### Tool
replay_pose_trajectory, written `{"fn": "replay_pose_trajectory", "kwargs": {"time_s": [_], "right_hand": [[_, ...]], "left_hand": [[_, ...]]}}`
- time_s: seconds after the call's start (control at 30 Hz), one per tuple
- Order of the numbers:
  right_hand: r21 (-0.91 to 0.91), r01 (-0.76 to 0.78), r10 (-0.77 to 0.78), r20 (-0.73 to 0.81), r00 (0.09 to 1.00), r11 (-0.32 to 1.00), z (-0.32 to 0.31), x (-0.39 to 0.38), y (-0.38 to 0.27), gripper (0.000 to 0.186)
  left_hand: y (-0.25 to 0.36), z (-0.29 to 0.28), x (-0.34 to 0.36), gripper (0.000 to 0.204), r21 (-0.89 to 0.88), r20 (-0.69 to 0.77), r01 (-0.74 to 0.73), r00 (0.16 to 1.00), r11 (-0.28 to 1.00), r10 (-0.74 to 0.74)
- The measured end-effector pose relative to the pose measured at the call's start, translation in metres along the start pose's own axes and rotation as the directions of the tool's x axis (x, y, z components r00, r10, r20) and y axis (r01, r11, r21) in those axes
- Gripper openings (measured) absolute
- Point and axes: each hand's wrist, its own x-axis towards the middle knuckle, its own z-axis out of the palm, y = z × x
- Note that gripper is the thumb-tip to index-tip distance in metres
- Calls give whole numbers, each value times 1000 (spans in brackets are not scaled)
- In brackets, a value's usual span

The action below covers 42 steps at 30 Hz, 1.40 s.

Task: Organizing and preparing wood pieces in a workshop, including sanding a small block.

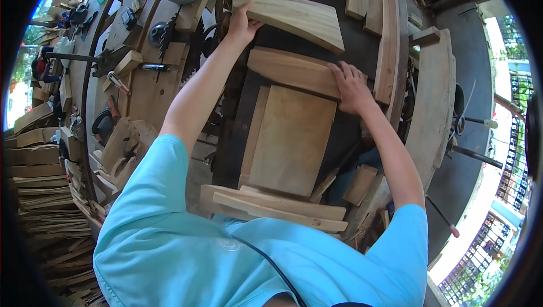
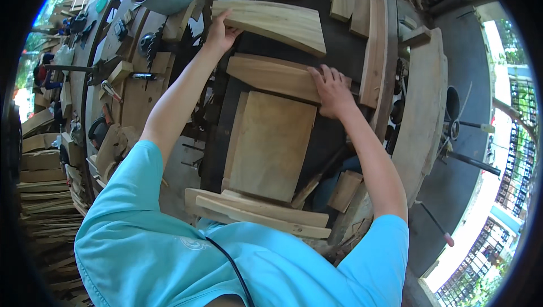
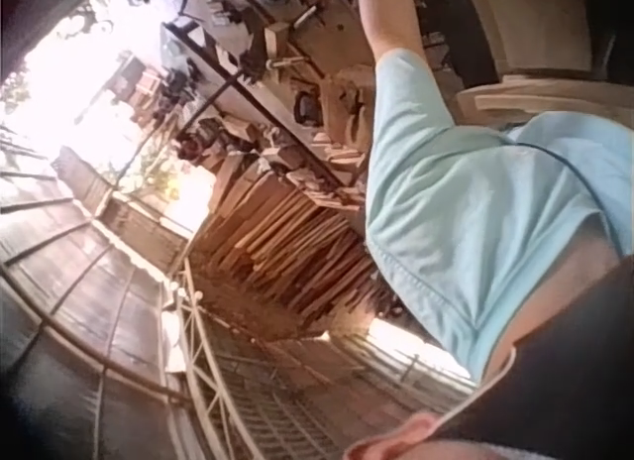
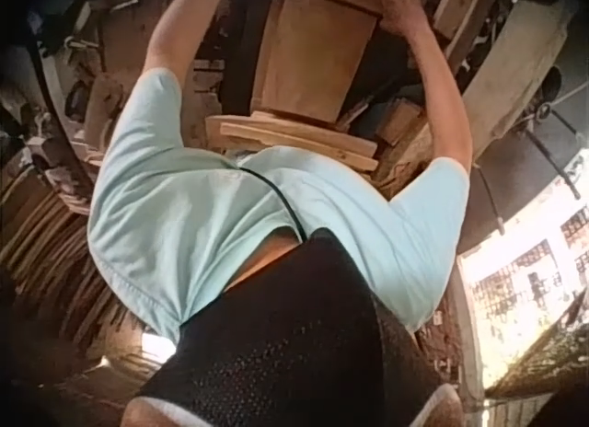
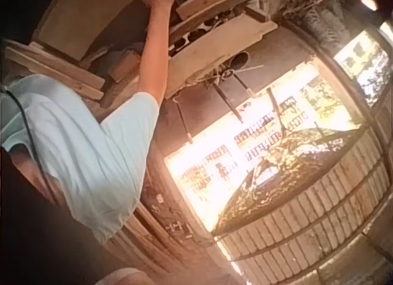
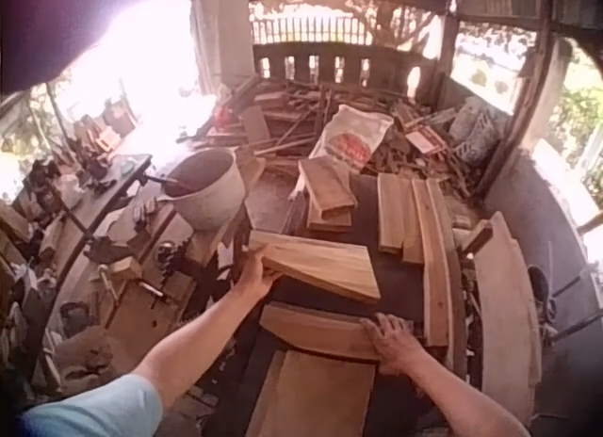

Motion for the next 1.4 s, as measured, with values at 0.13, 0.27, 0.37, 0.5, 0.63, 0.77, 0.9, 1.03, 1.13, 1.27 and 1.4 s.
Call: {"fn": "replay_pose_trajectory", "kwargs": {"time_s": [0.13,0.27,0.37,0.5,0.63,0.77,0.9,1.03,1.13,1.27,1.4], "right_hand": [[-15,53,-53,-6,999,998,-10,7,8,104],[-32,79,-80,-39,996,996,-13,8,14,101],[23,67,-67,-3,998,997,-42,5,9,99],[-135,119,-120,-2,993,984,-104,1,6,97],[-183,78,-98,-101,990,980,-165,-36,14,99],[-64,-38,26,-175,984,997,-188,-79,18,103],[474,-378,479,-110,871,795,-181,-137,34,108],[739,-359,579,-53,814,571,-163,-179,33,112],[778,-341,595,-51,802,527,-153,-176,25,113],[732,-262,457,-75,886,629,-135,-131,31,113],[537,-216,310,-90,947,816,-115,-69,18,107]], "left_hand": [[-17,-17,15,59,237,-19,86,996,968,-84],[-7,-29,24,73,630,-194,268,963,729,-186],[11,-35,25,82,825,-181,306,939,476,-291],[42,-19,27,94,951,-309,298,904,-83,-294],[22,9,9,91,668,548,-365,831,-649,97],[-10,28,1,105,517,720,-647,683,-560,-125],[-29,40,-4,112,596,654,-606,747,-527,-119],[-46,27,-34,104,599,724,-680,686,-424,-77],[-46,26,-60,103,464,825,-807,544,-366,-154],[-43,19,-86,119,451,804,-826,541,-339,-248],[-14,-24,-100,113,690,719,-704,694,-169,43]]}}
